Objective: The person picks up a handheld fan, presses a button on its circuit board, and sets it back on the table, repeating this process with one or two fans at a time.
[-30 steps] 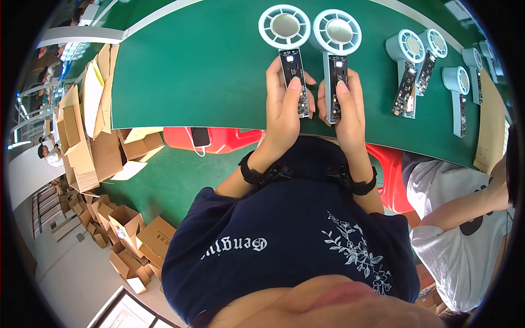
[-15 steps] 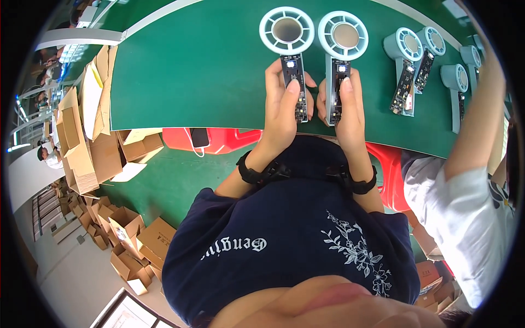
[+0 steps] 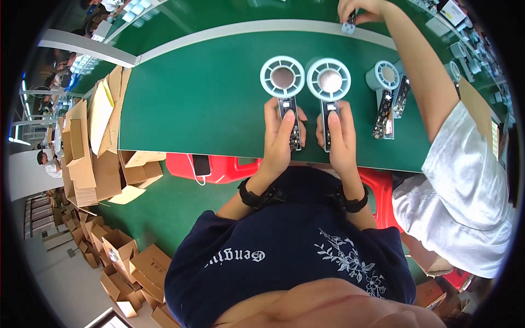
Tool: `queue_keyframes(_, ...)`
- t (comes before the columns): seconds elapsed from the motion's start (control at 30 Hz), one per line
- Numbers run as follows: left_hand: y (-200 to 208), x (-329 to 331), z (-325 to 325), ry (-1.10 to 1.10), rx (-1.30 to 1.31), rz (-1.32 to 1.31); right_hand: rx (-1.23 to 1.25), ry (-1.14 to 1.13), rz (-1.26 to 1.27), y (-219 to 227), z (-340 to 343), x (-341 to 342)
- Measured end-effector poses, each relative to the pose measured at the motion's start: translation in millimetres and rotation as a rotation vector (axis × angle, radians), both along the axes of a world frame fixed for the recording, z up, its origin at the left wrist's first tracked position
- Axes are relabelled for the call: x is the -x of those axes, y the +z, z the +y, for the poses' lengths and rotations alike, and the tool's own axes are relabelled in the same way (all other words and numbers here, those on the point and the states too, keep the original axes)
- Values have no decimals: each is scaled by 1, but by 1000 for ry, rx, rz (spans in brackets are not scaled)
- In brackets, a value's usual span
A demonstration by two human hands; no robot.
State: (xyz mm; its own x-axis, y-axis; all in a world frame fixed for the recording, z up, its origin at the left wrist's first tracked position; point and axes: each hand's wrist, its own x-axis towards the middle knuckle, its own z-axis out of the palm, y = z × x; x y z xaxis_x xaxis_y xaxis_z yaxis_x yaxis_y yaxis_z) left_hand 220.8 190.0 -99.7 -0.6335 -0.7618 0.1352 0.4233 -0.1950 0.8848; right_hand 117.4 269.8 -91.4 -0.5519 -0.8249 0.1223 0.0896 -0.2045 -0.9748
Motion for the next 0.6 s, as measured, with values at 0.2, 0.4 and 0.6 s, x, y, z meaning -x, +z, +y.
queue_keyframes(0.2, 5, 7, 3, -26, -32, 8, -32, -17, 91, 1, 18, 6)
queue_keyframes(0.4, 9, 12, 10, -74, -103, -19, -41, -23, 87, 2, 41, 7)
queue_keyframes(0.6, 14, 10, 20, -120, -108, -45, -84, -15, 171, 9, 61, 14)
